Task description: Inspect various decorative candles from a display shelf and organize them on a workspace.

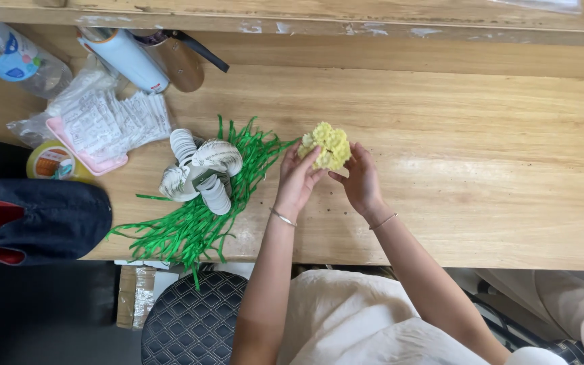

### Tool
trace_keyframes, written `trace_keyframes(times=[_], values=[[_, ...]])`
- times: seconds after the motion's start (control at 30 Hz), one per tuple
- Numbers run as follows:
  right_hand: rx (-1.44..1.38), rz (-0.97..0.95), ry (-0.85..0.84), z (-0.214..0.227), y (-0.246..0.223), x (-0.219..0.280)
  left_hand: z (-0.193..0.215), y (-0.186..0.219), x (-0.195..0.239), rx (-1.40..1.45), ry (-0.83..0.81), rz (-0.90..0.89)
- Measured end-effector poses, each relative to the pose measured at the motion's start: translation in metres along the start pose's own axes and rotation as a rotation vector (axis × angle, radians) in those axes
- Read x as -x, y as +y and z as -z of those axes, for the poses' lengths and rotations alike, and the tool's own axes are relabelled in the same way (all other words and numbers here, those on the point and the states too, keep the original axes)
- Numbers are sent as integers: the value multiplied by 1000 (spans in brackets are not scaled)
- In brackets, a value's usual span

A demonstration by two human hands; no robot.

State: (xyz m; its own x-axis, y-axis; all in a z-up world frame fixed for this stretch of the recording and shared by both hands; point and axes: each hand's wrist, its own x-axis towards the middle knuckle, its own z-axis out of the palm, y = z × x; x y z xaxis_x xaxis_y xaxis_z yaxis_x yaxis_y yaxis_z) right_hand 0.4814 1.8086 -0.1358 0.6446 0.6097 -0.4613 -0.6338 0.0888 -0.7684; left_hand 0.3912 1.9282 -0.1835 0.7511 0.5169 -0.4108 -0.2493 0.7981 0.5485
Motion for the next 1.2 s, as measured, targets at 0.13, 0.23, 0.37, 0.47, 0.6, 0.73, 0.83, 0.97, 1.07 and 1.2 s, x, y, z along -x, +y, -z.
trace_keyframes(times=[0.13,0.23,0.37,0.47,0.6,0.73,0.83,0.97,1.07,1.2], values=[[68,-35,-16,17,-5,0,16,10,-50,83,-2,33],[51,-71,21,38,-1,7,42,18,-108,32,57,-6],[47,-111,125,61,6,28,73,24,-189,-271,149,-124],[63,-122,198,70,13,43,79,33,-230,-377,236,-109],[107,-162,242,68,14,60,116,12,-294,-371,205,-126],[129,-163,249,68,20,67,152,-15,-339,-387,232,-78],[126,-157,247,72,26,68,186,-38,-371,-277,259,-74],[124,-161,263,79,30,72,220,-58,-399,-134,273,-51],[136,-157,275,80,31,77,227,-60,-405,-32,274,-31],[161,-157,292,81,29,81,221,-70,-407,240,-173,-305]])
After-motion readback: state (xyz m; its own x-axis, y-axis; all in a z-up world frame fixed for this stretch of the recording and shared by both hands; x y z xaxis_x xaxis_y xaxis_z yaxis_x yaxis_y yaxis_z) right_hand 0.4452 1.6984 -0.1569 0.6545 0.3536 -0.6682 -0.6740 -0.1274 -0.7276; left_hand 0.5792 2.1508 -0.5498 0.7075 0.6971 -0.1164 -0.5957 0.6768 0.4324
